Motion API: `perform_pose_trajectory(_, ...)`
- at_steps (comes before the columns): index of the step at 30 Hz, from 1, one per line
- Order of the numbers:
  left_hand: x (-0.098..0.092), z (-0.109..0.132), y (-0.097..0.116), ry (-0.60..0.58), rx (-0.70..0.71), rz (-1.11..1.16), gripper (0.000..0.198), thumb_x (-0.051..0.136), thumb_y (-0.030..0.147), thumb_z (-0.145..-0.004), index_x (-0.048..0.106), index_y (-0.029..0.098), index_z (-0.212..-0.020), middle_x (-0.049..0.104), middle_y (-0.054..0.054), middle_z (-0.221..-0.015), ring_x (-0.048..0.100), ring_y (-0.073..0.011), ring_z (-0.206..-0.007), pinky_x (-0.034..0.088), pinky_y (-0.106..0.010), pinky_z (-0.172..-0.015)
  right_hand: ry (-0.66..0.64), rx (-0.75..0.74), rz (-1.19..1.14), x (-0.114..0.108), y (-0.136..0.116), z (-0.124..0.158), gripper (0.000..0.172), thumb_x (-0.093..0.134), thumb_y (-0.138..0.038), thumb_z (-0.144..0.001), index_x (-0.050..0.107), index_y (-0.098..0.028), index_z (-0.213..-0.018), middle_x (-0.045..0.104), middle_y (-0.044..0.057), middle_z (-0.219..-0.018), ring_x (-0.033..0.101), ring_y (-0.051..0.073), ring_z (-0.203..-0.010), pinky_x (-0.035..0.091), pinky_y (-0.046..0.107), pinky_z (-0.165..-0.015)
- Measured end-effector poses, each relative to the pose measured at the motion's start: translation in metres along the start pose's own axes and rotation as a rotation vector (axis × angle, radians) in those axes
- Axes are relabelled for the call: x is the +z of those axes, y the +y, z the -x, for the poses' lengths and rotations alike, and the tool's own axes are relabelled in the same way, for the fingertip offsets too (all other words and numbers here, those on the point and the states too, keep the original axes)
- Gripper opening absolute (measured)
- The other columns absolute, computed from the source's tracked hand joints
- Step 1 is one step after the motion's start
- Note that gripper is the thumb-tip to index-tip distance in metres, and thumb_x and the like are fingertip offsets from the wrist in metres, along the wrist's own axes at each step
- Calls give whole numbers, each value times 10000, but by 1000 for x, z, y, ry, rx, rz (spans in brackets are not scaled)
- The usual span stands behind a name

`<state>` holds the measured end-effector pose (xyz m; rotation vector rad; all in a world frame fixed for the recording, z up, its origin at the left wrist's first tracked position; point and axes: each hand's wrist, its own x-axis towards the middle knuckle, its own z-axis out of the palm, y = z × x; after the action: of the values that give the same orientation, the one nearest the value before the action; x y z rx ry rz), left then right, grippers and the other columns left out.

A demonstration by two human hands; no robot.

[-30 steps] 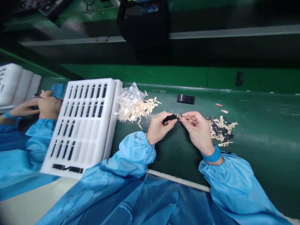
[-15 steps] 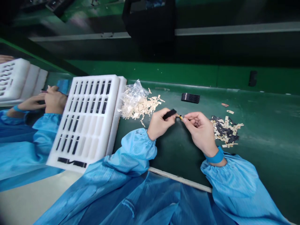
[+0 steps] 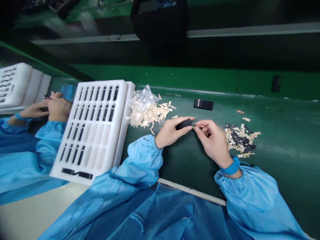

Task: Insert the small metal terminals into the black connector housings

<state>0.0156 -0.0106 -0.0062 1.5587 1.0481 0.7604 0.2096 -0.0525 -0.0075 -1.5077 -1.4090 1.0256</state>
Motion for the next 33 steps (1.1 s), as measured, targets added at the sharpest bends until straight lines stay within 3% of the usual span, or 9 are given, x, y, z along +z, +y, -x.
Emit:
perform_pose_trajectory(6,2,1,-4,65,-42,-118,208,670,390,-911,723,189,-925,676,15,-761,610,-128,-708,461,-240,-677,36,-124,165,-2,-2,1,176,657,-371,-963,682,-231,-1067,677,44,-906,593,158,-686,509,319,-649)
perform_pose_trajectory(10,5,3,-3,100,-17,-147,175,670,361,-905,726,200,-947,659,24,-735,595,-117,-683,455,-233,-678,62,-250,347,-2,-6,3,115,608,-327,-990,672,-236,-960,662,51,-905,580,168,-679,490,332,-650)
perform_pose_trajectory(16,10,6,-4,72,56,-183,119,650,293,-911,727,211,-951,715,0,-835,626,-119,-724,469,-233,-701,-20,-223,318,-1,-6,3,129,589,-299,-996,691,-231,-956,655,14,-779,589,156,-631,470,308,-612)
perform_pose_trajectory(22,12,6,-5,49,2,-144,145,661,314,-906,732,210,-980,732,-4,-861,659,-137,-766,485,-249,-729,47,-235,325,2,-5,3,138,591,-287,-980,688,-225,-904,670,15,-742,588,154,-602,468,304,-597)
perform_pose_trajectory(26,10,3,-2,63,-40,-69,170,673,351,-904,724,197,-956,712,4,-828,641,-137,-770,483,-250,-724,76,-135,253,0,4,2,177,590,-358,-991,680,-225,-915,701,32,-786,626,169,-648,500,314,-636)
perform_pose_trajectory(28,4,0,0,167,-56,-28,178,677,363,-902,707,187,-909,680,5,-799,616,-134,-764,476,-249,-707,153,-53,166,-1,9,0,214,592,-408,-994,685,-218,-960,713,41,-816,621,167,-645,495,311,-620)
perform_pose_trajectory(30,-3,-4,1,359,-76,40,193,664,377,-914,690,186,-901,663,-3,-809,606,-133,-771,475,-247,-696,230,6,75,0,13,-2,253,599,-442,-992,694,-209,-1016,731,51,-862,606,160,-625,478,303,-587)
perform_pose_trajectory(33,-12,-10,1,581,-114,145,199,652,394,-925,684,198,-944,654,-10,-837,610,-128,-770,477,-241,-670,183,-22,89,8,10,-4,269,580,-432,-1001,716,-213,-1082,751,63,-923,609,167,-636,487,317,-599)
